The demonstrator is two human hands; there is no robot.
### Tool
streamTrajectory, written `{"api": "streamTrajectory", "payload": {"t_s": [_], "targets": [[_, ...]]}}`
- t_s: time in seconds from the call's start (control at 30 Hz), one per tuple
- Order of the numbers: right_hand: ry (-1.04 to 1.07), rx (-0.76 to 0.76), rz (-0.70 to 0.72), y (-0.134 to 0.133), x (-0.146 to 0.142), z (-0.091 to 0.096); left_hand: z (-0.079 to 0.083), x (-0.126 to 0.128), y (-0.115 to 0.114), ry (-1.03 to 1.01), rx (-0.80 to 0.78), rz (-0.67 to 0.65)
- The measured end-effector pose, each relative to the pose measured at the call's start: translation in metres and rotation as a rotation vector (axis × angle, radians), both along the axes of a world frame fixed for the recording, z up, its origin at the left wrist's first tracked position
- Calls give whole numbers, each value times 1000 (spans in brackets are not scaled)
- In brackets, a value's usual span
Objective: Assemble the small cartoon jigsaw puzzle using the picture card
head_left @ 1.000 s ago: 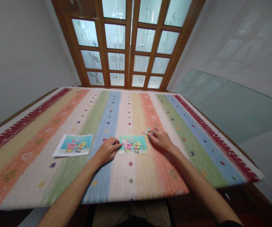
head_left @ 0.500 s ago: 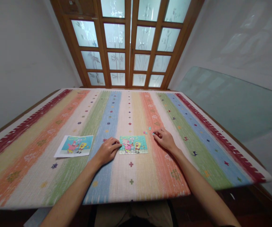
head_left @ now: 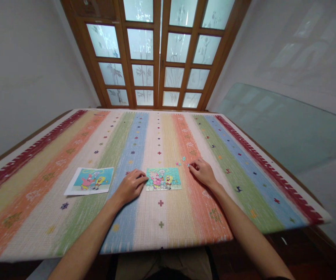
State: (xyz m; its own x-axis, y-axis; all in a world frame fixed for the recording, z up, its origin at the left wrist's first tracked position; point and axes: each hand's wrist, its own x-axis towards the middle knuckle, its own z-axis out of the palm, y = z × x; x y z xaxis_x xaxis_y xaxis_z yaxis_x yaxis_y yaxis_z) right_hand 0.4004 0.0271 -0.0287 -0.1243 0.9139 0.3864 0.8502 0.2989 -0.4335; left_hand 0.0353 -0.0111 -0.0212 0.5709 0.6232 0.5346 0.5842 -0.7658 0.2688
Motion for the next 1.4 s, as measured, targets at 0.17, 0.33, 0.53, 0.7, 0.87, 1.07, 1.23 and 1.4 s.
{"api": "streamTrajectory", "payload": {"t_s": [0.17,0.33,0.53,0.7,0.87,1.07,1.23,1.4], "targets": [[7,29,-12,0,0,1,-1,-1,1,16,-11,17],[9,22,15,0,-9,5,-2,-1,1,14,-7,24],[-67,-31,62,5,-27,12,-3,-2,1,2,-31,35],[-121,-93,71,9,-34,14,-2,-2,1,7,-36,39],[-123,-98,69,8,-34,13,0,-2,0,17,-51,38],[-80,-87,62,8,-27,14,-1,-2,1,19,-41,40],[-85,-84,-27,13,-16,13,-2,-1,0,14,-24,26],[-106,-86,-42,19,-11,11,-1,0,1,18,-17,23]]}}
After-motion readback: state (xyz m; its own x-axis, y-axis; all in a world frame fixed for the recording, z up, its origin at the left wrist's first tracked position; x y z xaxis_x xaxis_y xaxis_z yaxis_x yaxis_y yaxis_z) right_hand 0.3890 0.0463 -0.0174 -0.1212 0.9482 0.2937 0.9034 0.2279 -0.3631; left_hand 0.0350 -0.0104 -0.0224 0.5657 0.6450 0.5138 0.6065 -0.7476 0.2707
